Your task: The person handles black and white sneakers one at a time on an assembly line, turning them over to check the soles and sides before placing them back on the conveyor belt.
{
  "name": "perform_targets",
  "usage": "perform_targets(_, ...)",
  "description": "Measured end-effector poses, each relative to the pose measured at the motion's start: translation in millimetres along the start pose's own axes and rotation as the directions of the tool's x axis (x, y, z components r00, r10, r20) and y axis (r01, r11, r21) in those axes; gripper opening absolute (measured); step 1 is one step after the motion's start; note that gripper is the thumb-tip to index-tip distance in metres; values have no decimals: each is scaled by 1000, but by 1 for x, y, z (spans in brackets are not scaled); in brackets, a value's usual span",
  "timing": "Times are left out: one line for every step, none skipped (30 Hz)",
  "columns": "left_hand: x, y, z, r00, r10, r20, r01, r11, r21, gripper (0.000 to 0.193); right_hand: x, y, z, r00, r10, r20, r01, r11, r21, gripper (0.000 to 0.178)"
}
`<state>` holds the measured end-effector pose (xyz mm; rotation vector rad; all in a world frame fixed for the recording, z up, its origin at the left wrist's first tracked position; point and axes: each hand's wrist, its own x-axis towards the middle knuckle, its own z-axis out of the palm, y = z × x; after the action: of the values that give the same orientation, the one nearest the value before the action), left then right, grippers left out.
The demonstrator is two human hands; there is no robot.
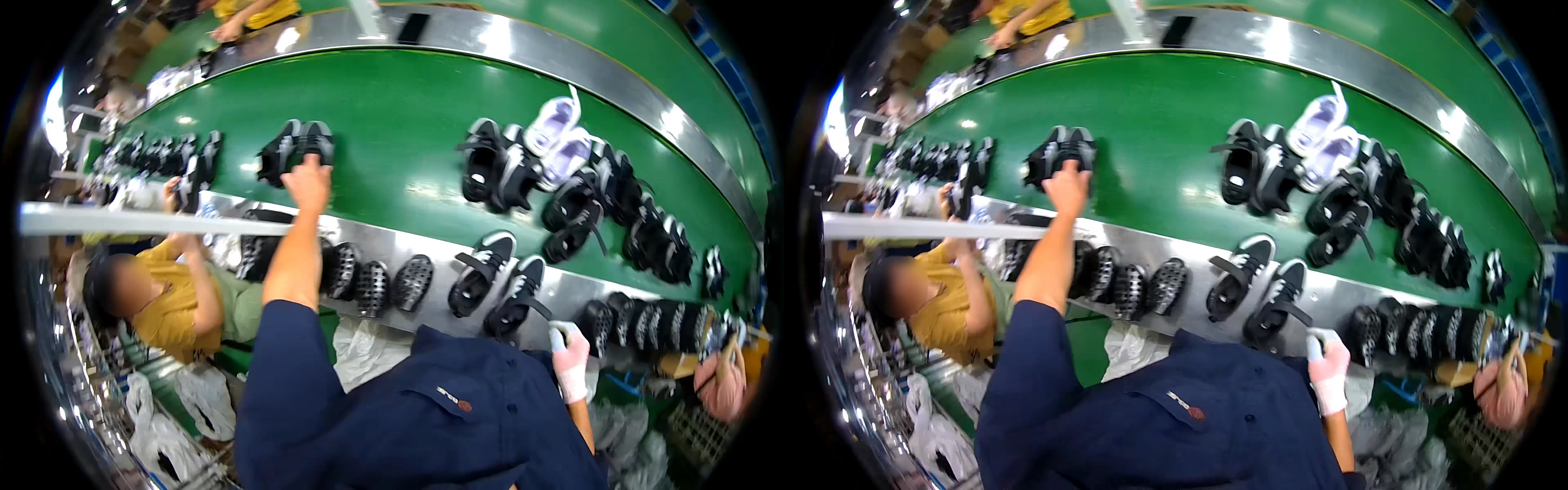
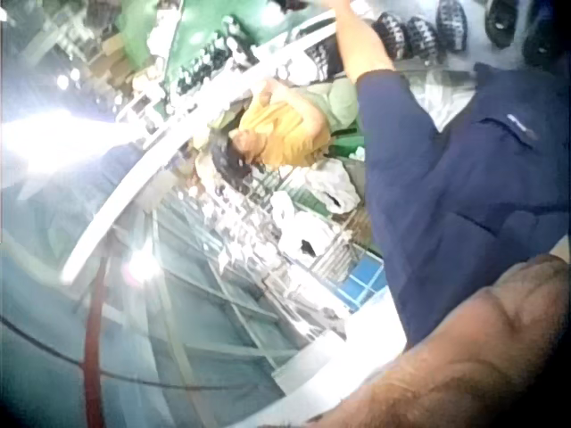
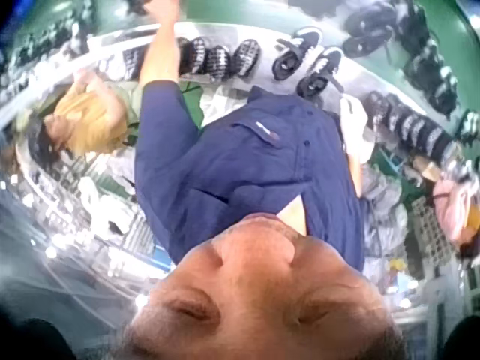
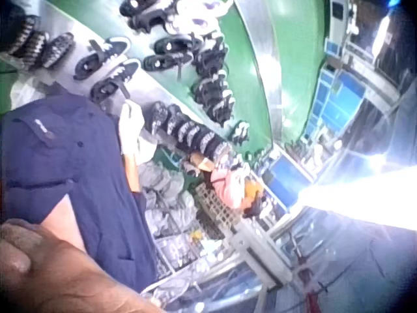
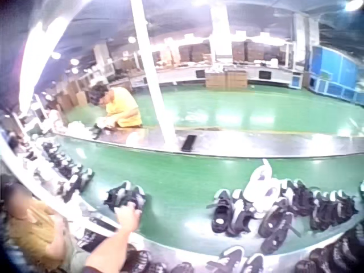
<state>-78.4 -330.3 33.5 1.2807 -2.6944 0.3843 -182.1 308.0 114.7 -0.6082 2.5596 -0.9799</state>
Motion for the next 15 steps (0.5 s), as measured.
perform_targets(7,-9,6,998,-28,50,27,999,31,38,1,-1,0,1000,12,27,-12,1000,-1,16)
perform_targets(9,-18,7,992,-46,120,37,997,72,38,3,-5,3,999,28,25,-28,1000,12,15)
perform_targets(11,-17,0,984,-74,160,48,986,160,35,3,-1,9,997,73,37,-74,997,19,14)
perform_targets(16,-12,-12,976,-115,183,66,965,254,33,2,4,15,997,63,36,-64,998,19,13)
perform_targets(19,-5,-22,974,-120,191,81,977,200,31,3,-2,17,995,81,52,-80,997,-13,13)
perform_targets(24,4,-34,973,-125,192,97,984,146,30,2,4,23,986,115,119,-117,993,9,16)
perform_targets(12,28,-55,984,36,177,-35,999,-9,31,3,-3,24,976,149,161,-152,988,4,18)
perform_targets(-11,64,-90,951,210,226,-158,961,-228,31,3,-12,27,961,188,201,-192,981,2,21)
perform_targets(-49,96,-112,899,365,242,-192,825,-532,29,3,-16,33,941,248,230,-227,967,-116,28)
perform_targets(-94,118,-134,758,642,115,-327,527,-784,30,4,-21,39,916,303,263,-247,942,-227,35)
perform_targets(-132,144,-175,582,760,289,-322,542,-776,25,4,-21,45,908,322,269,-240,925,-296,47)
perform_targets(-173,163,-185,409,813,414,-371,562,-739,24,6,-22,51,886,368,281,-274,906,-322,51)
perform_targets(-206,170,-187,372,837,401,-453,541,-708,26,7,-25,58,894,379,239,-298,901,-316,51)
perform_targets(-231,178,-180,328,861,389,-533,508,-676,28,8,-25,64,898,395,192,-327,893,-310,51)
perform_targets(-251,185,-168,432,863,262,-619,495,-610,27,8,-21,70,918,343,198,-289,923,-255,48)
